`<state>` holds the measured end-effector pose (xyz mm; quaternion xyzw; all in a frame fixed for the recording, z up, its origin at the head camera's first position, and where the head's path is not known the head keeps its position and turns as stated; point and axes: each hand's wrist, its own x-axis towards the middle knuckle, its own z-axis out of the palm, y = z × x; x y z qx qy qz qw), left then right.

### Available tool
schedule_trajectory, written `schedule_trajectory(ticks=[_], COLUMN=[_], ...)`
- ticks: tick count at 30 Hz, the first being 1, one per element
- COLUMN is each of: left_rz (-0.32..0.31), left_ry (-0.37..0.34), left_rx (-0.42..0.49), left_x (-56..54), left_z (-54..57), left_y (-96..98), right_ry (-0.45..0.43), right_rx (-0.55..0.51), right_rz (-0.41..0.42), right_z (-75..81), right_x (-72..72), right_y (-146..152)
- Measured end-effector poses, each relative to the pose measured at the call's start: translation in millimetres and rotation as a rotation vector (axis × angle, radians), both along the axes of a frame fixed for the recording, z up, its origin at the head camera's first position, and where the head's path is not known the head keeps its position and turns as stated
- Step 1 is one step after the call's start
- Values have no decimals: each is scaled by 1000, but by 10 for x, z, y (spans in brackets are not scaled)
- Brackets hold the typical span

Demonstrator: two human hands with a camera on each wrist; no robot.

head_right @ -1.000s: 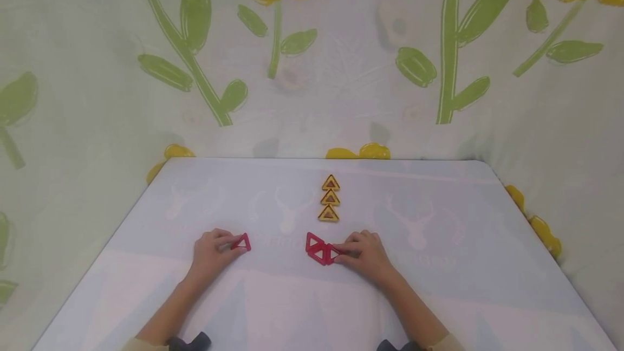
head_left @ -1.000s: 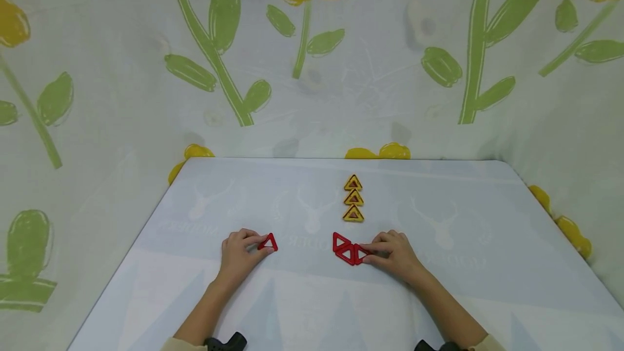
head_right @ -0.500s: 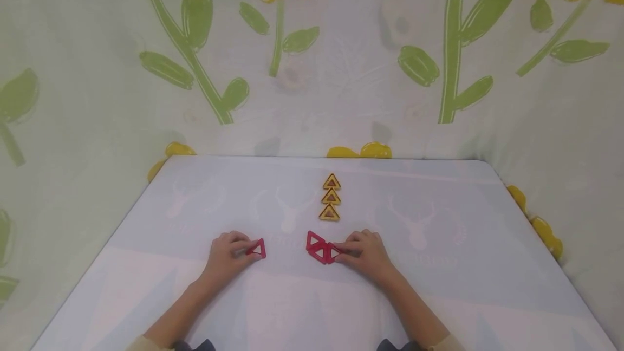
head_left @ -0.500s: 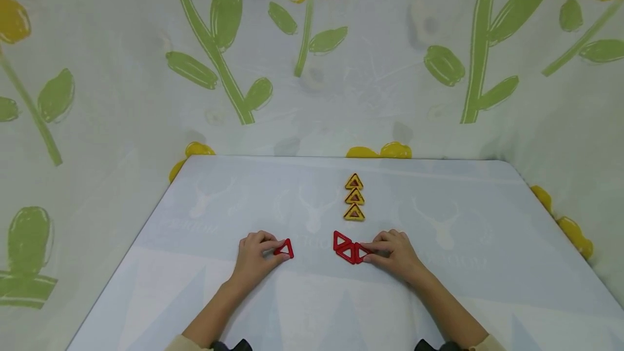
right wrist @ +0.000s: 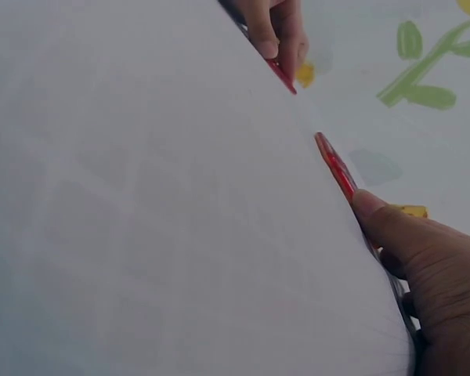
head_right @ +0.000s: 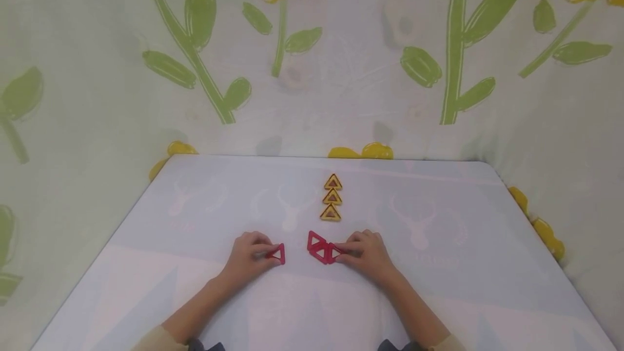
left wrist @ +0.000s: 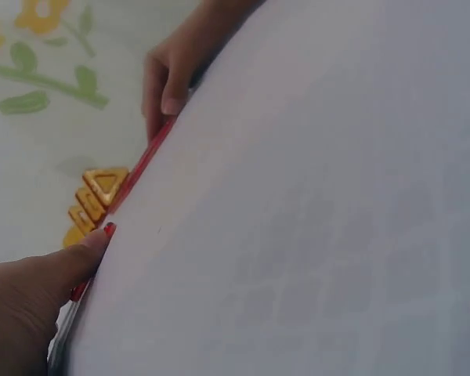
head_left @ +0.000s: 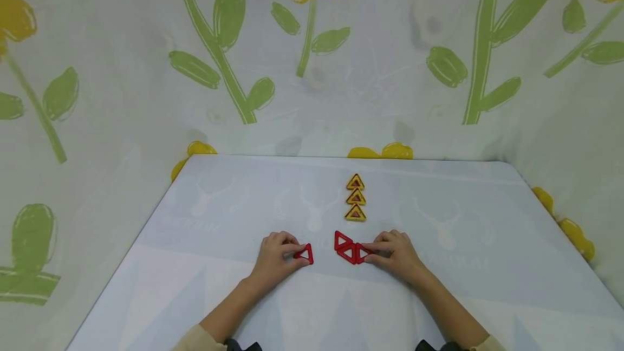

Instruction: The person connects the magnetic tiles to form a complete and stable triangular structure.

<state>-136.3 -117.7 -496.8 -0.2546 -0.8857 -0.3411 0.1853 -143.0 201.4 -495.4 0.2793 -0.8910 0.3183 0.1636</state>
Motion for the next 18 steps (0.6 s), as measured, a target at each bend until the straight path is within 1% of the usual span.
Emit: schedule_trajectory(ticks=[2,6,9,12,15,18], left_rz=[-25,-65,-77,-96,-118,-132], left_ry=[21,33,17,23,50,66], left_rx=[-14,-40,-48,-46,-47,-48], left_x=[2,17,45,62,65,65], left_z=[8,26,36,32,31,52], left_y=[55,166,223,269,317,360], right_ry=[-4,-16,-48,-69,-62,-55], right_rx=[-1,-2,-2,10,23,27], right_rz=[-4,-9,-16,-29,-36,-36], right_z=[8,8,-7,-9,8,29], right_x=[2,3,3,11,15,12], right_y=[-3,-1,-4,-8,-9,-10])
